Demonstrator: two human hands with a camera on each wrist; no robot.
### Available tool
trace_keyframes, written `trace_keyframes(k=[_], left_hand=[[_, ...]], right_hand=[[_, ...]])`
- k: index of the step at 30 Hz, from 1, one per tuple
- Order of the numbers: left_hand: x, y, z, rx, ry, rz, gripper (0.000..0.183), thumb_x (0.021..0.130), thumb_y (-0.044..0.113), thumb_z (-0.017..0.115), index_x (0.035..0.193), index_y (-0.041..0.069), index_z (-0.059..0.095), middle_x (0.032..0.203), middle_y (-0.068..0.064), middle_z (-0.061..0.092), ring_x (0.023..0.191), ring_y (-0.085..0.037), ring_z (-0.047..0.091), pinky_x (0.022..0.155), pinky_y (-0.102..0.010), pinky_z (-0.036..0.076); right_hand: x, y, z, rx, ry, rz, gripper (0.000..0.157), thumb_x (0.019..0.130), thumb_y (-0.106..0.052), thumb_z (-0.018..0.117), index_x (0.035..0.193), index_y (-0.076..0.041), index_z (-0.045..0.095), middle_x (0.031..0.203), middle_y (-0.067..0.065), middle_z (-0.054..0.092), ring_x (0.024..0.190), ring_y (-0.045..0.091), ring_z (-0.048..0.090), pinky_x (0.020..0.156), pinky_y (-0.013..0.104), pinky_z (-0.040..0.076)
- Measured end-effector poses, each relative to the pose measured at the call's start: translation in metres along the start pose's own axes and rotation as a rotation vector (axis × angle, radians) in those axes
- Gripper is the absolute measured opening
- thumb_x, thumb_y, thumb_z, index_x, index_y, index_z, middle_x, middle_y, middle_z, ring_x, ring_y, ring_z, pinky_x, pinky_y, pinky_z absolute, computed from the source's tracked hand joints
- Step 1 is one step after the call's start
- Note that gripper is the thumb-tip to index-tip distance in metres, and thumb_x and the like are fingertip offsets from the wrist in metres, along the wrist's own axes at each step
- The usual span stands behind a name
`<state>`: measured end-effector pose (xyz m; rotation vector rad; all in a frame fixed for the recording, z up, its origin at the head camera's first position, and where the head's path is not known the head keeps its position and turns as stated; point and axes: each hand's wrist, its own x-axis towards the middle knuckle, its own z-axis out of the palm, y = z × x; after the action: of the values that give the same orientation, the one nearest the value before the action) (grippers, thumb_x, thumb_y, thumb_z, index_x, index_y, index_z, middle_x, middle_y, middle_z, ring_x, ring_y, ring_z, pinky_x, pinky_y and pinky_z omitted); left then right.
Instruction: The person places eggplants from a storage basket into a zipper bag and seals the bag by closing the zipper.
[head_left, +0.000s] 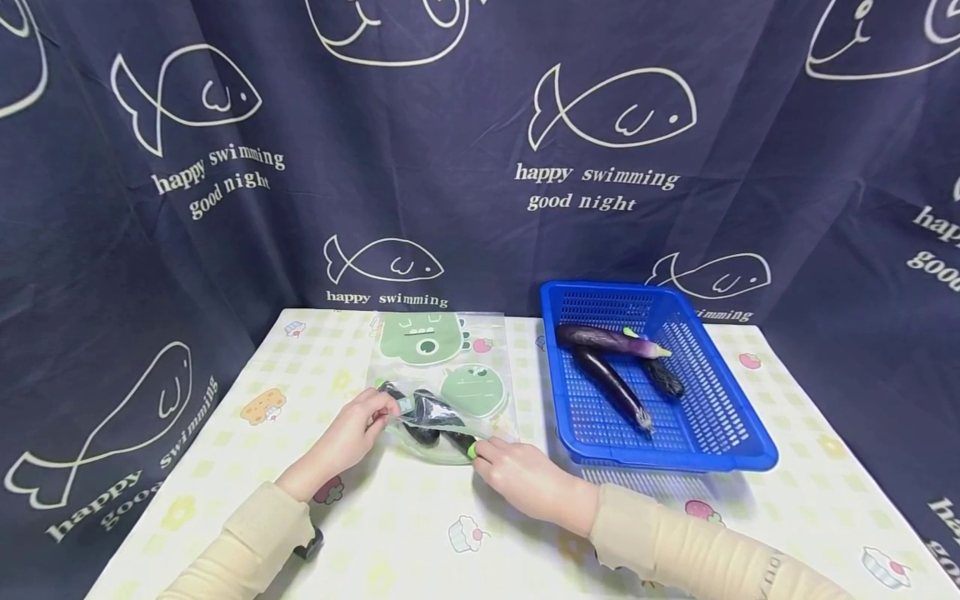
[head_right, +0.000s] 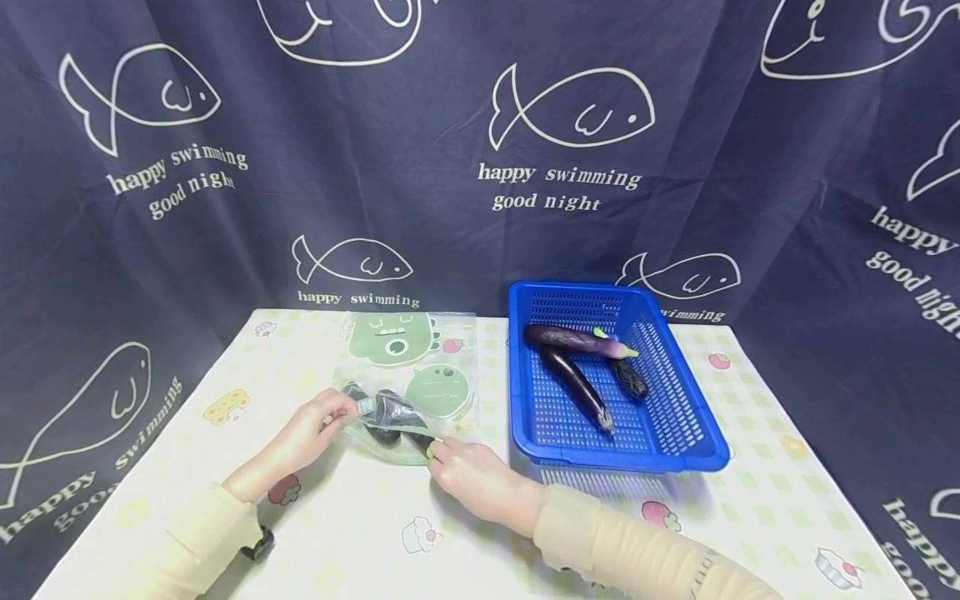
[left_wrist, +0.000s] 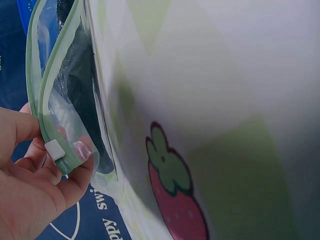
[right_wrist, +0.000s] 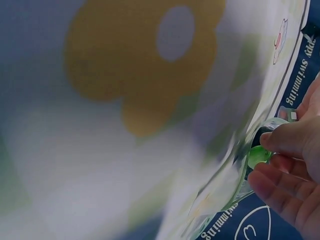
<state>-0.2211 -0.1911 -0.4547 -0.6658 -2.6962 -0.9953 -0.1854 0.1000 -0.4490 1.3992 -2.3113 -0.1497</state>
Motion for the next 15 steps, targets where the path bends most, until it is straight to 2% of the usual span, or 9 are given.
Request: trace_keyframes(k=[15], left_hand=[[0.0003,-0.0004,-0.0002,0.010,-0.009,-0.003,0.023,0.085,-0.008,0.058,0.090,0.015,0.060,0.085,0.000,0.054,0.072,-0.009,0.048,0.063,-0.022,0.045]], right_hand=[[0.0071,0.0028,0.0041,-0.006,0.006,-0.010,0.012,0.080,-0.003,0.063,0.088,-0.012,0.064,0.086,-0.002,0.054,0.077,0.011,0.054,0.056,0.022,0.049]])
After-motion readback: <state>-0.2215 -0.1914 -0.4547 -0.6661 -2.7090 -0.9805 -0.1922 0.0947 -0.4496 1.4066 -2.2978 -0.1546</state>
